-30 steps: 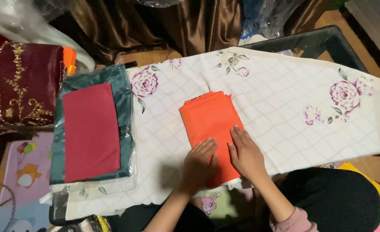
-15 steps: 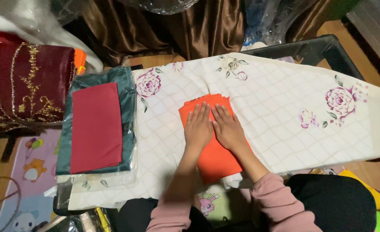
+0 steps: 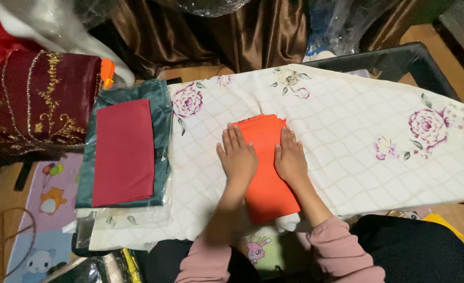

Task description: Folding a piece of orange embroidered fabric on a flat surface

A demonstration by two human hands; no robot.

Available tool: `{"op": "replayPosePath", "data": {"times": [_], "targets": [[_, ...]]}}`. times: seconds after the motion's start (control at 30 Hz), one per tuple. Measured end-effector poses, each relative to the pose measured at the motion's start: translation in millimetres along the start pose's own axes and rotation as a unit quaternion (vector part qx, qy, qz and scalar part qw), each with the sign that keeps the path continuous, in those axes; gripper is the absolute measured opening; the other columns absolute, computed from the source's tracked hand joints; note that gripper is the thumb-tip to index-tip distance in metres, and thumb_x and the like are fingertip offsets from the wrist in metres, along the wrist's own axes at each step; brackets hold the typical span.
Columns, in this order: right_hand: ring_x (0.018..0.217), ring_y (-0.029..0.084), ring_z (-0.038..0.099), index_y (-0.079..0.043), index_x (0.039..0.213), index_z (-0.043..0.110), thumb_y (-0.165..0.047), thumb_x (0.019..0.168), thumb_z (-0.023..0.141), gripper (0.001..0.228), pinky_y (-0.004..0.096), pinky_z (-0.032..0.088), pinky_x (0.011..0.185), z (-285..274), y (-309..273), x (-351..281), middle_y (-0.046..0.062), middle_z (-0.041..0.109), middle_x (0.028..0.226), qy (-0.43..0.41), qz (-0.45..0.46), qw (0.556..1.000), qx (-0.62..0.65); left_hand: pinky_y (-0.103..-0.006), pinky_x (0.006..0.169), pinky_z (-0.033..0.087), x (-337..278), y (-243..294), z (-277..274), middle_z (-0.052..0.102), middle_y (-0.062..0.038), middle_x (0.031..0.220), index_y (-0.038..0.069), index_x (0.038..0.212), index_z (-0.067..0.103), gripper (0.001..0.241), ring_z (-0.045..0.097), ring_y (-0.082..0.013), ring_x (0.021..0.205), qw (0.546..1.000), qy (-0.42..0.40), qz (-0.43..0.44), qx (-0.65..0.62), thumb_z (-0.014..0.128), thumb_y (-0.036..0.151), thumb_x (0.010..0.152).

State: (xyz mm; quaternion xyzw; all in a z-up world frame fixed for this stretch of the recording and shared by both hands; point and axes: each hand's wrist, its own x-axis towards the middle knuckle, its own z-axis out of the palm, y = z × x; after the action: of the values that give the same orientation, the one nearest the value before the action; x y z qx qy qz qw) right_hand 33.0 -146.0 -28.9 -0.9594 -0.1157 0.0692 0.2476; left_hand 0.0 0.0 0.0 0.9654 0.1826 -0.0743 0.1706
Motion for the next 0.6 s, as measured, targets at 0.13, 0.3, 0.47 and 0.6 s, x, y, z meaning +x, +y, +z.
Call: {"op": "replayPosePath", "data": {"times": [0.13,0.3,0.47,0.6], "targets": [[0.158,0.031,0.019,-0.005,0.165,0.019,-0.029,0.110,0.025,0.060,0.048,0.016,0.127,-1,0,-1,0.017,0.021,0.171,-0.005,0.001,1.000,0.010,-0.0568,0.124,0.000,-7,15,20,-0.002,-0.014,0.174,0.005,0.165,0.009,0.068,-0.005,-0.0374,0.159,0.999,-0.015,0.002,0.032,0.030,0.037,0.108],[0.155,0.033,0.025,-0.003,0.163,0.027,-0.023,0.109,0.033,0.057,0.047,0.018,0.127,2,7,1,0.019,0.032,0.166,0.018,-0.015,0.998,0.059,-0.0582,0.125,-0.003,2,22,41,-0.005,-0.017,0.173,0.005,0.165,0.009,0.070,-0.008,-0.0430,0.157,0.999,0.025,0.020,0.039,0.030,0.038,0.107],[0.155,0.033,0.026,-0.004,0.162,0.031,-0.020,0.109,0.036,0.055,0.047,0.018,0.126,1,9,1,0.019,0.036,0.164,0.023,-0.009,0.995,0.096,-0.0598,0.124,-0.010,3,19,46,-0.006,-0.010,0.174,0.009,0.166,0.007,0.066,-0.012,-0.0372,0.159,0.994,-0.003,0.106,0.025,0.023,0.037,0.108],[0.157,0.029,0.019,-0.008,0.163,0.027,-0.034,0.110,0.035,0.060,0.044,0.011,0.129,6,23,17,0.016,0.027,0.168,-0.030,0.059,0.983,0.171,-0.0559,0.126,-0.007,4,17,54,-0.001,-0.007,0.175,0.010,0.165,0.011,0.065,-0.006,-0.0308,0.160,0.989,-0.014,0.144,0.042,0.026,0.028,0.105]]}}
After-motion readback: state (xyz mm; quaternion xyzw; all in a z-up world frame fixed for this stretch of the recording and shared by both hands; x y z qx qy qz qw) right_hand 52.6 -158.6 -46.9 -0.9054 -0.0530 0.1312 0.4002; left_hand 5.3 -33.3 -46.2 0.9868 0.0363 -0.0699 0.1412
